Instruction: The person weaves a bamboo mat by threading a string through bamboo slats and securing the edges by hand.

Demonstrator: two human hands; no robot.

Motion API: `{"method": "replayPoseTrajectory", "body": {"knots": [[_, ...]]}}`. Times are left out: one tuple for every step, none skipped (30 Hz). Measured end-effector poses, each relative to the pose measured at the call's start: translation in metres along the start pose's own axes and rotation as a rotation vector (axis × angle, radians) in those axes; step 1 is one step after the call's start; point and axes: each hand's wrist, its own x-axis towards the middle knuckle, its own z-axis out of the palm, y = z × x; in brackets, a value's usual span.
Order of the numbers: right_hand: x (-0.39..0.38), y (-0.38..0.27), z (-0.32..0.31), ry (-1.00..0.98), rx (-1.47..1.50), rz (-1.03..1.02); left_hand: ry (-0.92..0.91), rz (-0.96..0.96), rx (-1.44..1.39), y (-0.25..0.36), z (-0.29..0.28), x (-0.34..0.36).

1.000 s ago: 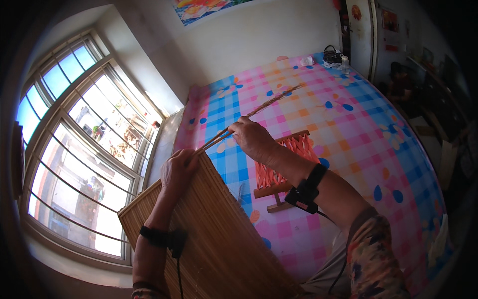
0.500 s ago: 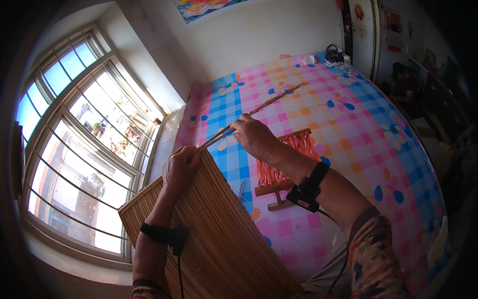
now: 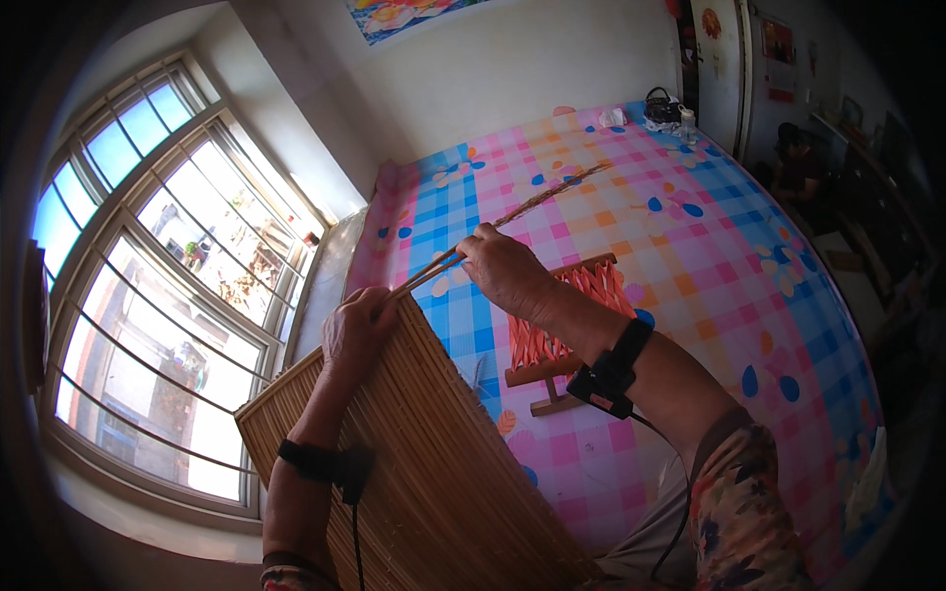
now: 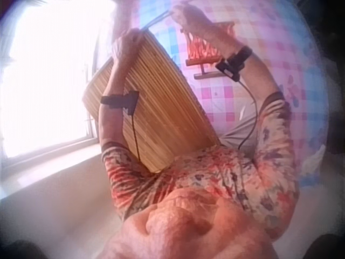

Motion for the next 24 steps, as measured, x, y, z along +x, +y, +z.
{"method": "replayPoseTrajectory", "body": {"knots": [[0.0002,-0.0014,-0.0001,-0.003,-0.002,0.004,-0.001,0.000,0.003,-0.0006,-0.0005,0.0000],[0.0005,-0.0024,0.0002,-0.007,-0.003,0.008,0.000,-0.001,0.006,-0.0007,-0.0014,-0.0004],[0.0009,-0.0018,0.0018,-0.007,-0.001,0.006,-0.004,-0.007,0.009,-0.0005,-0.0025,-0.0009],[0.0009,-0.0008,0.0023,0.007,-0.027,-0.004,-0.008,-0.011,0.009,0.0006,-0.0028,-0.0006],[0.0009,0.0002,0.0025,0.020,-0.053,-0.014,-0.007,-0.010,0.008,0.0018,-0.0030,-0.0004],[0.0007,0.0012,0.0024,0.020,-0.055,-0.014,-0.016,-0.018,0.014,0.0031,-0.0033,-0.0003],[0.0006,0.0015,0.0023,0.017,-0.051,-0.007,-0.025,-0.026,0.019,0.0036,-0.0028,-0.0001],[0.0006,0.0018,0.0022,0.013,-0.048,0.001,-0.026,-0.025,0.018,0.0037,-0.0024,0.0003],[0.0006,0.0021,0.0017,0.013,-0.050,0.002,-0.028,-0.026,0.015,0.0039,-0.0020,0.0008],[0.0010,0.0014,0.0022,0.006,-0.049,0.003,-0.031,-0.030,0.015,0.0033,-0.0024,0.0004],[0.0014,0.0011,0.0029,-0.001,-0.049,0.005,-0.031,-0.032,0.017,0.0028,-0.0027,0.0000],[0.0018,0.0011,0.0037,-0.001,-0.047,0.004,-0.029,-0.032,0.020,0.0025,-0.0029,-0.0003],[0.0014,0.0012,0.0033,0.006,-0.061,-0.009,-0.027,-0.031,0.021,0.0030,-0.0028,-0.0004],[0.0011,0.0014,0.0028,0.013,-0.075,-0.021,-0.028,-0.030,0.019,0.0034,-0.0027,-0.0004],[0.0009,0.0019,0.0026,0.013,-0.076,-0.020,-0.022,-0.023,0.017,0.0036,-0.0026,-0.0004],[0.0013,0.0021,0.0034,0.022,-0.086,-0.037,-0.015,-0.017,0.018,0.0030,-0.0027,-0.0007],[0.0017,0.0024,0.0041,0.030,-0.097,-0.053,-0.015,-0.018,0.019,0.0019,-0.0027,-0.0008],[0.0020,0.0027,0.0046,0.030,-0.095,-0.054,-0.009,-0.007,0.011,0.0004,-0.0026,-0.0007],[0.0019,0.0025,0.0045,0.023,-0.076,-0.047,-0.004,0.005,0.000,-0.0005,-0.0023,-0.0008],[0.0018,0.0022,0.0044,0.016,-0.057,-0.041,-0.006,0.006,0.000,-0.0006,-0.0027,-0.0008],[0.0018,0.0019,0.0044,0.016,-0.057,-0.039,-0.005,0.012,-0.006,-0.0004,-0.0033,-0.0006],[0.0020,0.0017,0.0045,0.008,-0.048,-0.027,-0.004,0.018,-0.011,-0.0003,-0.0036,-0.0003],[0.0021,0.0013,0.0046,0.000,-0.039,-0.014,-0.005,0.019,-0.010,-0.0003,-0.0031,-0.0001],[0.0020,0.0010,0.0048,0.000,-0.039,-0.013,-0.004,0.013,-0.008,-0.0005,-0.0024,-0.0001]]}}
